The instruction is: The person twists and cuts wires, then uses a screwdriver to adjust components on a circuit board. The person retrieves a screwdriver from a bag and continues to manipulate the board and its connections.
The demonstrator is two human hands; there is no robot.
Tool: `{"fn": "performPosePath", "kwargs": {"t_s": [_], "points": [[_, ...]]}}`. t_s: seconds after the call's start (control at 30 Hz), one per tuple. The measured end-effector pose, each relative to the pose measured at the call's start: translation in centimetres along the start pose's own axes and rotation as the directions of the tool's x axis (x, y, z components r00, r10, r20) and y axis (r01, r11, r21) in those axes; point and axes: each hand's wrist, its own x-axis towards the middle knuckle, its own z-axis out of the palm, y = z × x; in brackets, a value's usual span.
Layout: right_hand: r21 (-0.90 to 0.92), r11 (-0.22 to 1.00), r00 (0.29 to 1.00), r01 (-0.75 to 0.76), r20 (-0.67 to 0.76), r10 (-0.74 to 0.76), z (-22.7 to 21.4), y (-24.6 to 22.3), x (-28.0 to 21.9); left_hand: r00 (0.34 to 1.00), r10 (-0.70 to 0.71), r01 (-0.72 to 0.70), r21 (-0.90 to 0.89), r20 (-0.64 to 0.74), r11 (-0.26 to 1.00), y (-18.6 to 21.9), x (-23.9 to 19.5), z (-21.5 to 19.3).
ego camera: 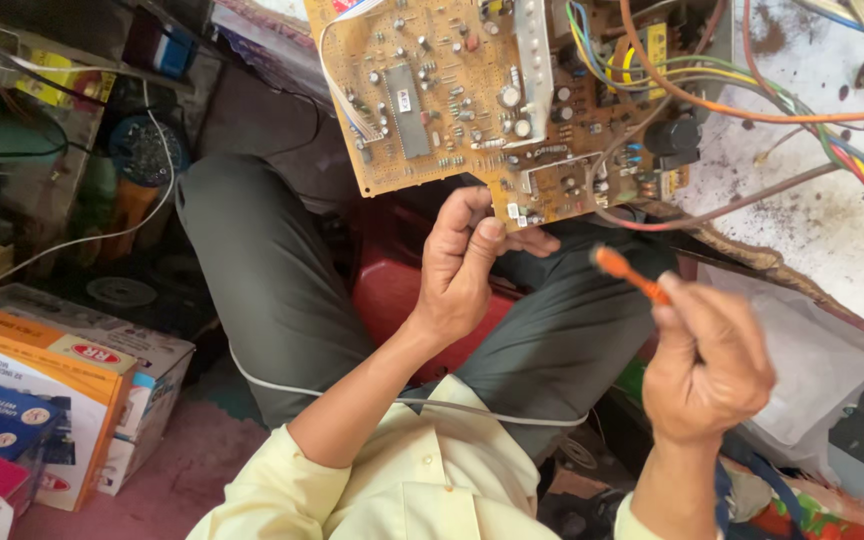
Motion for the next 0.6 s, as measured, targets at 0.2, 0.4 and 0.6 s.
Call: {"fn": "performPosePath", "kwargs": {"t_s": [0.2,0.4,0.6], "points": [[-0.119,0.908,0.893,0.401,0.273,-0.358,0.8,-2.3,8.3,1.0,-0.014,0.015,0.058,-0.018,0.998,0.2,0.0,-0.1],[-0.202,0.821,0.806,0.534,0.414,-0.423,0.2,-3.3,10.8,0.999,-0.006,0.009,0.091,-0.037,0.996,0.1,0.4,-0.3],[-0.297,0.715,0.745,0.633,0.486,-0.457,-0.3,-2.9,10.3,0.997,0.023,-0.015,0.093,-0.078,0.996,-0.8,0.7,-0.3]]}}
